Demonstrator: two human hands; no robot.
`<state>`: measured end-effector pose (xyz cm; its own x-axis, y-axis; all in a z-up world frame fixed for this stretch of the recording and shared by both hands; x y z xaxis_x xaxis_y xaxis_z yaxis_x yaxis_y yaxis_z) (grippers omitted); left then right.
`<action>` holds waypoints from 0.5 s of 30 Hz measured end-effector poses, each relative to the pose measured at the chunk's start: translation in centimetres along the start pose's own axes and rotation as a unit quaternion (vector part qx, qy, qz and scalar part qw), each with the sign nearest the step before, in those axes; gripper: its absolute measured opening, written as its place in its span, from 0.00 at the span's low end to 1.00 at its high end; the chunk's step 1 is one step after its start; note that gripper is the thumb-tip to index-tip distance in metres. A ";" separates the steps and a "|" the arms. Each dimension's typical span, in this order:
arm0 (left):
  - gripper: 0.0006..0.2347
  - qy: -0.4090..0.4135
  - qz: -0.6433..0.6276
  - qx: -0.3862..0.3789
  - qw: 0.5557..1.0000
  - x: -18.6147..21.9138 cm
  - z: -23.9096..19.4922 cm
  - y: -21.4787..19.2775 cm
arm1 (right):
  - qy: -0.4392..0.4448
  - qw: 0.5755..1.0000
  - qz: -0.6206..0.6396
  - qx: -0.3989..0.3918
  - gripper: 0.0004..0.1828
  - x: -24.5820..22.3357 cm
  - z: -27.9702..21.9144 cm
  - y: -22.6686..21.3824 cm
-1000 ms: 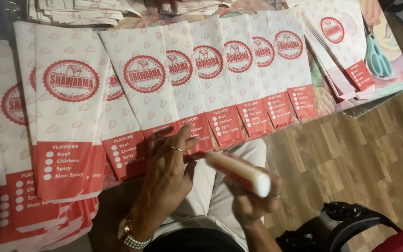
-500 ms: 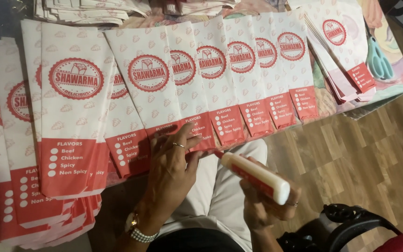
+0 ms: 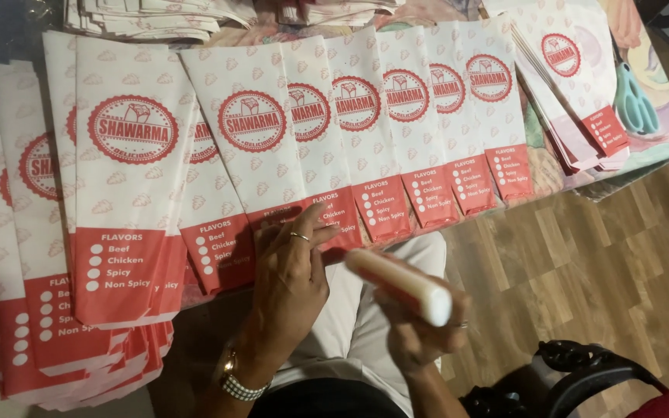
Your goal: Applying glue to the edges of paper bags and stacking them for assembly.
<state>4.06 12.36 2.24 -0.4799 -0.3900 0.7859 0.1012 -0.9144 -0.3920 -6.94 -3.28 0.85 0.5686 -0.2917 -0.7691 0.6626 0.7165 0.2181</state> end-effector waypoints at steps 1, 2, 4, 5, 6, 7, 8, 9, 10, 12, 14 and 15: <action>0.22 0.005 0.000 0.005 1.000 0.2 0.1 -0.1 | 0.011 0.999 0.014 0.045 0.26 1.3 -0.5 -2.0; 0.22 0.004 0.000 0.005 1.000 0.1 0.1 -0.1 | 0.011 0.999 0.014 0.044 0.26 0.6 0.2 -1.3; 0.22 0.004 0.008 0.001 1.000 0.0 0.1 -0.1 | -0.016 0.975 -0.184 0.121 0.27 -0.8 1.6 -0.9; 0.22 0.004 0.008 0.001 1.000 0.1 0.1 -0.1 | -0.016 0.975 -0.184 0.121 0.27 0.1 1.2 -1.8; 0.21 0.009 0.007 0.003 1.000 0.1 0.2 -0.1 | -0.068 0.976 -0.184 0.092 0.29 0.4 0.7 -2.1; 0.20 0.014 0.006 0.006 1.000 0.2 0.2 -0.2 | -0.118 0.974 -0.184 0.063 0.31 0.8 0.1 -2.5; 0.20 0.014 0.006 0.005 1.000 0.1 0.2 -0.2 | -0.118 0.974 -0.184 0.063 0.31 -0.6 0.4 -0.7; 0.22 0.016 0.010 0.002 1.000 0.1 0.1 -0.2 | -0.050 0.992 -0.108 0.039 0.29 -1.4 0.8 1.3; 0.23 0.019 0.013 -0.001 1.000 0.0 0.1 -0.2 | 0.019 0.999 -0.031 0.014 0.26 -2.1 1.0 3.4; 0.23 0.026 0.017 -0.002 1.000 0.2 0.2 -0.3 | 0.004 0.999 -0.029 0.013 0.26 -1.8 0.9 3.0; 0.24 0.034 0.020 -0.002 0.999 0.4 0.3 -0.3 | -0.011 1.000 -0.027 0.011 0.27 0.6 -0.3 -0.2; 0.23 0.041 0.024 0.003 0.999 0.4 0.3 -0.3 | -0.069 0.994 -0.076 0.035 0.31 2.3 -1.3 -3.6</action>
Point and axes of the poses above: each hand's wrist, its own z-axis towards the middle knuckle, its own y-axis out of the palm, x = y × z, the point moved 6 cm from there along z, towards the middle knuckle, and after that the axes turned 13 degrees about x, right-handed, at the moved point
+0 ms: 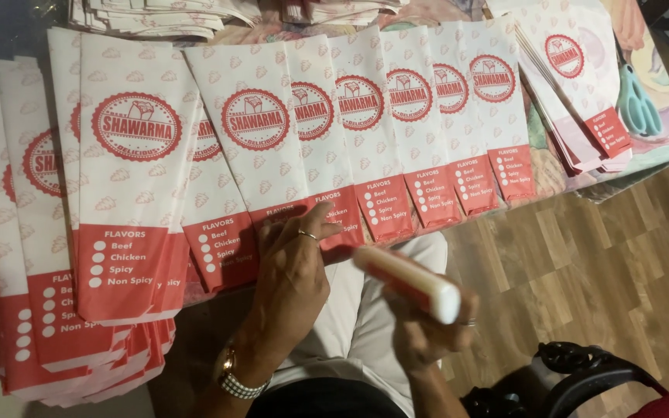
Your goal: Applying glue to the edges of paper bags and stacking them for assembly.
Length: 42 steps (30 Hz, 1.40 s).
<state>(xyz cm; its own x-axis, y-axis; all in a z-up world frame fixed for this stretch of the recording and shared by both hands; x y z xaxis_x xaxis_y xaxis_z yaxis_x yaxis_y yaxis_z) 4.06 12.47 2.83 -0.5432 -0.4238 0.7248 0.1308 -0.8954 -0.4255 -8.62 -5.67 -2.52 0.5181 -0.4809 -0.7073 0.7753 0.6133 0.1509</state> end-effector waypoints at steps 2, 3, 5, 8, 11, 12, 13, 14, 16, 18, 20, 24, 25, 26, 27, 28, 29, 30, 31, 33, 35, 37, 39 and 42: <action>0.23 0.007 0.004 0.004 1.000 0.1 0.1 0.0 | -0.058 0.997 -0.049 0.025 0.36 1.4 -0.7 -2.5; 0.24 0.015 -0.017 0.004 1.000 0.3 0.2 0.0 | -0.028 0.998 -0.014 0.054 0.40 1.1 -0.1 -2.3; 0.25 0.023 -0.038 0.004 0.999 0.6 0.4 -0.6 | 0.003 0.996 0.023 0.082 0.48 0.1 1.2 -1.7; 0.22 0.012 -0.113 0.008 0.994 0.7 0.5 -2.6 | 0.053 0.987 0.009 0.155 0.30 -1.8 2.7 -1.5; 0.18 0.016 -0.019 0.033 0.999 -0.7 -0.1 -4.4 | 0.100 0.984 -0.011 0.150 0.30 -2.2 2.4 -0.4; 0.21 0.024 0.008 0.027 0.999 -0.9 -0.2 -4.8 | 0.028 0.992 -0.018 0.121 0.36 -2.5 2.0 0.1; 0.24 0.032 0.035 0.022 0.999 -1.1 -0.2 -5.2 | -0.046 0.994 -0.024 0.093 0.44 -2.7 1.5 0.7; 0.24 0.032 0.037 0.023 0.999 -1.1 -0.4 -5.4 | -0.045 0.994 -0.022 0.092 0.44 -4.1 1.9 1.8; 0.27 -0.007 0.038 -0.014 0.999 -1.8 -1.0 -5.2 | 0.069 0.996 -0.037 0.043 0.28 -5.4 2.5 4.5; 0.29 -0.031 0.036 -0.024 0.999 -1.9 -1.1 -5.4 | 0.078 0.997 0.010 0.000 0.26 -6.4 2.8 6.5; 0.31 -0.057 0.031 -0.034 0.997 -1.9 -1.2 -5.6 | 0.085 0.994 0.054 -0.045 0.23 -6.7 2.5 7.5; 0.37 -0.133 0.013 -0.100 0.986 -2.5 -1.3 -5.7 | 0.124 0.988 0.008 -0.094 0.25 -6.5 2.1 8.6; 0.41 -0.194 0.017 -0.143 0.970 -3.2 -1.7 -5.4 | 0.159 0.981 -0.003 -0.109 0.23 -6.7 2.2 9.2; 0.41 -0.195 0.017 -0.142 0.970 -3.2 -1.9 -5.6 | 0.159 0.981 -0.003 -0.110 0.23 -6.8 1.9 9.1; 0.42 -0.154 0.004 -0.129 0.980 -2.8 -1.7 -5.8 | 0.197 0.969 0.020 -0.147 0.23 -6.6 1.2 9.4; 0.44 -0.111 -0.008 -0.115 0.987 -2.3 -1.5 -6.0 | 0.234 0.954 0.041 -0.182 0.22 -6.4 0.6 9.6; 0.44 -0.112 -0.008 -0.115 0.987 -2.3 -1.5 -6.0 | 0.233 0.954 0.041 -0.182 0.22 -6.3 0.3 9.8; 0.45 -0.119 -0.001 -0.124 0.985 -2.4 -1.6 -6.0 | 0.200 0.962 0.078 -0.167 0.23 -6.6 0.3 9.9; 0.47 -0.127 0.007 -0.132 0.983 -2.5 -1.6 -5.9 | 0.166 0.967 0.115 -0.152 0.25 -7.0 0.4 9.9; 0.43 -0.111 0.007 -0.110 0.988 -2.5 -1.8 -5.8 | 0.141 0.984 0.040 -0.103 0.28 -5.2 0.2 7.5; 0.40 -0.097 0.008 -0.088 0.991 -2.4 -1.8 -5.9 | 0.114 0.991 -0.035 -0.054 0.30 -4.6 0.6 6.3; 0.39 -0.088 0.001 -0.075 0.993 -2.2 -1.6 -5.9 | 0.122 0.992 -0.041 -0.010 0.24 -5.2 1.4 6.6; 0.41 -0.113 0.004 -0.095 0.989 -2.5 -1.9 -5.8 | 0.103 0.994 -0.021 -0.028 0.27 -3.9 0.3 5.8; 0.45 -0.121 -0.004 -0.113 0.986 -2.5 -1.9 -5.9 | 0.121 0.987 0.061 -0.089 0.29 -5.9 0.2 8.5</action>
<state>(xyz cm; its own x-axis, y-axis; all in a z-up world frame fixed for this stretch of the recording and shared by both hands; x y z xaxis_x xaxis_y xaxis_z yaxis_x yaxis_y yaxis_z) 3.12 19.12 2.50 -0.3255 -0.4612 0.8254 -0.0769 -0.8572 -0.5093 -5.02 2.25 3.12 0.4854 -0.2461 -0.8389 0.6256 0.7681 0.1365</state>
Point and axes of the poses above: each hand's wrist, its own z-axis towards the middle knuckle, its own y-axis out of the palm, x = y × z, the point moved 6 cm from there along z, towards the middle knuckle, and after that the axes turned 13 degrees about x, right-handed, at the moved point
